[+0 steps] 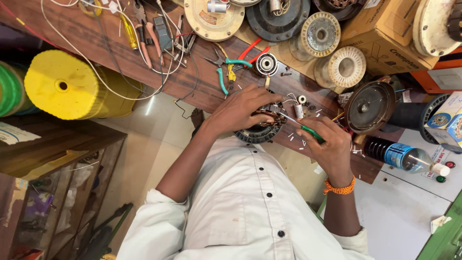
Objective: The person uses a green-handled screwdriver to adjust and tighten connections on a small electrical component placed on a cluttered workbench. They repeatedly probe and rotate the component while applying pressure with the tool.
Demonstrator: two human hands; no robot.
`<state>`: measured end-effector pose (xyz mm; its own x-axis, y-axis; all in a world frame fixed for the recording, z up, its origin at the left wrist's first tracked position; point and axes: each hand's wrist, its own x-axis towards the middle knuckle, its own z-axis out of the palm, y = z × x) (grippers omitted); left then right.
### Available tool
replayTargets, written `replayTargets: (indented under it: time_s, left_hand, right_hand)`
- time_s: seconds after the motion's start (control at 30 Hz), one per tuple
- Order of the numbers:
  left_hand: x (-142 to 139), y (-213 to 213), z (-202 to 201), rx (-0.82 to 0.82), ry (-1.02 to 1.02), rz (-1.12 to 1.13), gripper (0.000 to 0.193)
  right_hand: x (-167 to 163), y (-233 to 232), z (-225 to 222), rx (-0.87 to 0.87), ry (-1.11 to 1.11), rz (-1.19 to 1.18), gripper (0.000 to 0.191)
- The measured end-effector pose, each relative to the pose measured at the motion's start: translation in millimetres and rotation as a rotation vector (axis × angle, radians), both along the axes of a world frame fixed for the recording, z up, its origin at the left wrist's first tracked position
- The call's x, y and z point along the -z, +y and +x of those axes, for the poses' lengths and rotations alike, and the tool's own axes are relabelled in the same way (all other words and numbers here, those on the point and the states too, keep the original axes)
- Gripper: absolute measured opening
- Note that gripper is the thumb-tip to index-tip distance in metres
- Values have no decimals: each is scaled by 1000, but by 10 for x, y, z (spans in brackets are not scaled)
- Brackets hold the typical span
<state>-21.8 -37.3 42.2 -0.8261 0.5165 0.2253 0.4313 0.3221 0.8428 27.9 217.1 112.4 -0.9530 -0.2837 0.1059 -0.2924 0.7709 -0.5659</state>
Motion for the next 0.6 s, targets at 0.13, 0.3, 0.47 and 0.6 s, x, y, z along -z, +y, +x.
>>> replayTargets:
  time_s: [0.13, 0.3, 0.47, 0.6]
  left_hand:
    - [118, 2, 98, -48, -29, 181, 51]
    - [215, 31, 136, -86, -84, 231, 42]
    - [194, 62, 110, -98, -71, 179, 38]
    - [200, 72, 125, -77, -142, 258, 38]
  right_hand:
    - [41, 25, 16, 2, -8, -16, 23]
    - [70, 39, 19, -11, -26, -35, 23]
    - [135, 61, 50, -19, -27, -48, 21]
    - [292, 36, 156, 90, -14, -38, 23]
